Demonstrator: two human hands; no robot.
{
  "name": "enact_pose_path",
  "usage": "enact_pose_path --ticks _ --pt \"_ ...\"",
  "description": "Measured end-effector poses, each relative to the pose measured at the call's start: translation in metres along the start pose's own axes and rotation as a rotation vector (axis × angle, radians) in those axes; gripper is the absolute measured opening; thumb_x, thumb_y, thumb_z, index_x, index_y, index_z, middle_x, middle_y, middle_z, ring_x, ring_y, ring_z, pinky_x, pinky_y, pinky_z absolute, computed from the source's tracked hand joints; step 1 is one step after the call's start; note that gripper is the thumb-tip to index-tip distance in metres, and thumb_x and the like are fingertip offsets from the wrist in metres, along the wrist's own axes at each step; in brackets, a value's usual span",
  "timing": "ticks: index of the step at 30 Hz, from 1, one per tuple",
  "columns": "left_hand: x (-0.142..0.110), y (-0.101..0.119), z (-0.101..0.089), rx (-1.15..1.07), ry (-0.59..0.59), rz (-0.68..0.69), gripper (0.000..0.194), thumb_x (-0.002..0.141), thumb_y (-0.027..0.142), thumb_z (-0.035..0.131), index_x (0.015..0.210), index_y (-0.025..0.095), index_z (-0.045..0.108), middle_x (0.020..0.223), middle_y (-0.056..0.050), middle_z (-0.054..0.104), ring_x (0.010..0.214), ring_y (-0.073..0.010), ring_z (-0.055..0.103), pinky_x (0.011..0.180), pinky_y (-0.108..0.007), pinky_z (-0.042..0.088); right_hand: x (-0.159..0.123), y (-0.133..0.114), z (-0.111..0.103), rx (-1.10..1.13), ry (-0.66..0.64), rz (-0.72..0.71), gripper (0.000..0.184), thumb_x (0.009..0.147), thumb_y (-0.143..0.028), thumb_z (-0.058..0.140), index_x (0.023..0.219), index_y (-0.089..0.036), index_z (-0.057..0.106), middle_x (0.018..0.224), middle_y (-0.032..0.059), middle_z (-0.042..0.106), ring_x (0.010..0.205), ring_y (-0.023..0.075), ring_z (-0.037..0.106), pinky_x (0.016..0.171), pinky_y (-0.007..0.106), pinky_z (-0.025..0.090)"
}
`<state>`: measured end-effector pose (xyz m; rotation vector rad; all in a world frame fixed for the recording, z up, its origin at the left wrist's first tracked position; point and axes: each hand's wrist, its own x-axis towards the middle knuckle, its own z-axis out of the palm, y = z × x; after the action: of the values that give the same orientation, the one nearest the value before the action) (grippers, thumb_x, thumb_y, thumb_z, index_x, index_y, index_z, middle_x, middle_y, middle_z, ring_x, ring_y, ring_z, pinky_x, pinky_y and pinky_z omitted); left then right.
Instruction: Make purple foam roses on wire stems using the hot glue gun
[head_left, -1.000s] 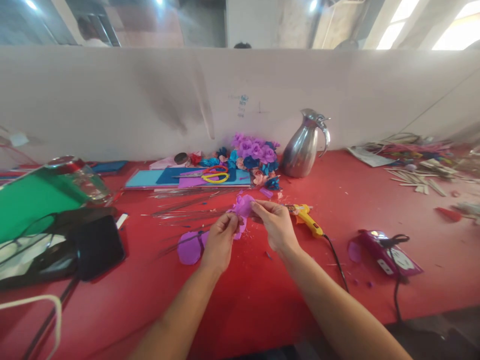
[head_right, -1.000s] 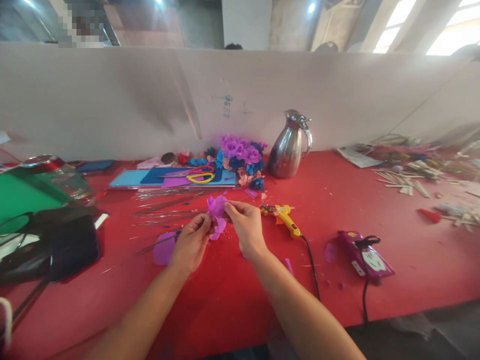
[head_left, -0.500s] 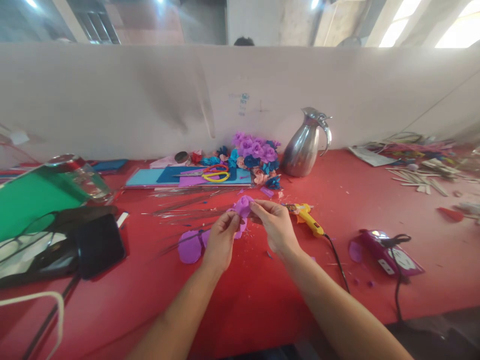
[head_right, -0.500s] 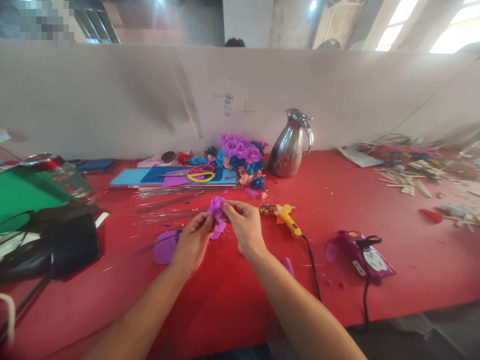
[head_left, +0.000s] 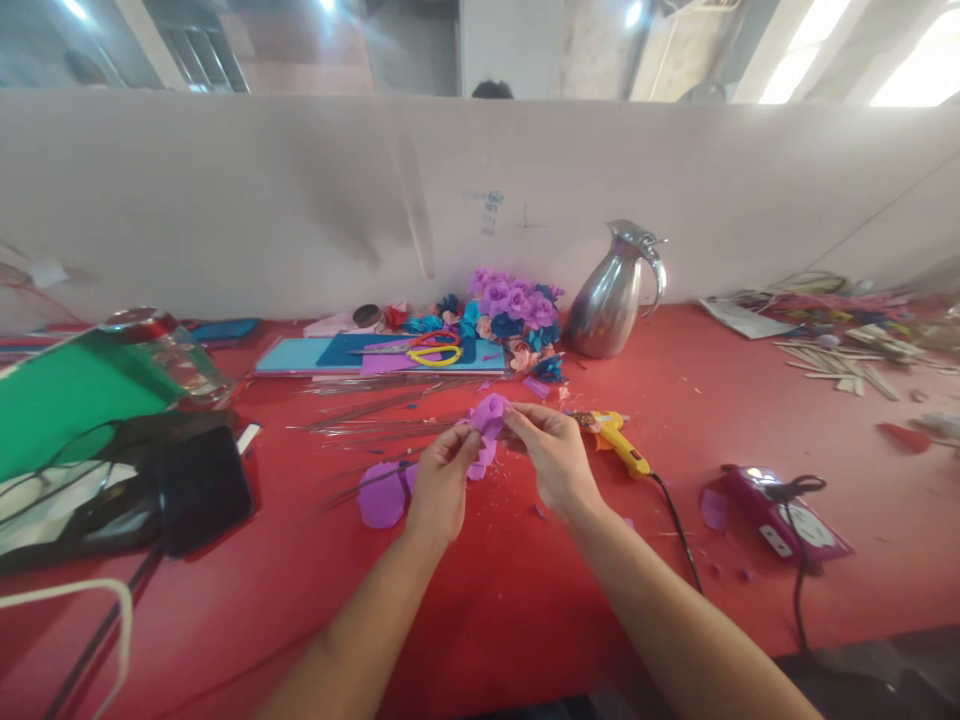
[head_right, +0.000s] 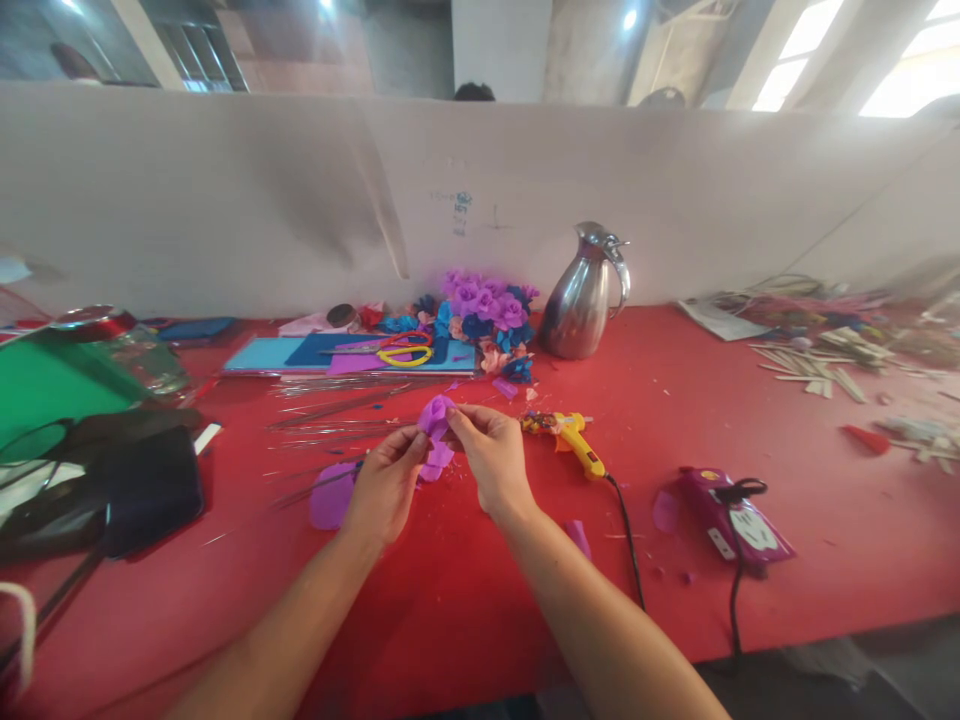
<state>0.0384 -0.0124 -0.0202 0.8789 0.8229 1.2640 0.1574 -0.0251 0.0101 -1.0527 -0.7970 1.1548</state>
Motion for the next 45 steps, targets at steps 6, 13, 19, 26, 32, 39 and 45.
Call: enact_pose_path --ticks 6,13,19,26,32,39,45 --pt "0.0 0.0 0.0 -0.05 0.018 0.002 0.022 0.061 0.033 0.08 0.07 0.016 0.068 0.066 0.002 0.057 0.064 -0.0093 0.047 0.064 -0.023 0.037 -0.001 0.0 0.002 0.015 0.013 0.012 0.027 0.064 -0.04 0.074 0.078 -0.017 0.076 0.066 0.0027 0.071 0.057 0.0115 0.06 0.06 0.025 0.048" --pt "-0.001 0.001 0.001 -0.095 0.032 -0.023 0.024 0.059 0.031 0.082 0.073 0.016 0.07 0.069 0.001 0.061 0.067 -0.0094 0.05 0.068 -0.023 0.039 -0.001 -0.002 0.003 0.038 0.028 0.006 0.024 0.062 -0.038 0.075 0.074 -0.016 0.075 0.063 0.0019 0.07 0.055 0.0109 0.059 0.059 0.025 0.048" --pt "0.0 0.002 0.003 -0.136 0.034 -0.028 0.023 0.059 0.029 0.082 0.072 0.016 0.069 0.07 0.002 0.061 0.067 -0.0087 0.052 0.068 -0.021 0.04 -0.002 0.0 0.002 0.042 0.012 -0.006 0.024 0.063 -0.036 0.075 0.075 -0.016 0.073 0.063 0.0011 0.069 0.055 0.0108 0.06 0.059 0.024 0.048" --pt "-0.001 0.006 0.004 -0.199 0.056 -0.039 0.024 0.056 0.027 0.084 0.071 0.016 0.068 0.068 0.003 0.062 0.064 -0.0073 0.053 0.065 -0.02 0.042 -0.003 -0.004 0.003 0.132 0.014 0.039 0.024 0.064 -0.034 0.071 0.082 -0.018 0.068 0.064 0.0 0.068 0.05 0.012 0.062 0.052 0.022 0.045" --pt "-0.004 0.012 0.007 -0.236 0.041 -0.06 0.025 0.054 0.026 0.086 0.069 0.016 0.068 0.066 0.003 0.063 0.062 -0.0075 0.055 0.063 -0.02 0.043 -0.001 0.003 0.002 0.035 -0.089 0.086 0.019 0.06 -0.029 0.074 0.074 -0.016 0.07 0.061 -0.0009 0.066 0.043 0.0069 0.053 0.046 0.02 0.035" --pt "-0.005 0.014 0.008 -0.233 0.022 -0.029 0.023 0.055 0.026 0.085 0.067 0.016 0.068 0.064 0.003 0.063 0.06 -0.0076 0.055 0.06 -0.02 0.044 -0.001 0.004 0.003 -0.021 -0.153 0.073 0.02 0.058 -0.032 0.078 0.07 -0.016 0.074 0.052 -0.0013 0.062 0.047 0.0083 0.05 0.049 0.022 0.035" --pt "-0.004 0.009 0.005 -0.149 0.001 0.011 0.019 0.063 0.029 0.08 0.071 0.017 0.068 0.066 0.003 0.062 0.061 -0.0084 0.054 0.061 -0.021 0.044 -0.001 0.007 0.002 -0.022 -0.161 0.072 0.021 0.061 -0.035 0.077 0.07 -0.017 0.074 0.053 -0.0008 0.062 0.048 0.009 0.051 0.05 0.022 0.036"
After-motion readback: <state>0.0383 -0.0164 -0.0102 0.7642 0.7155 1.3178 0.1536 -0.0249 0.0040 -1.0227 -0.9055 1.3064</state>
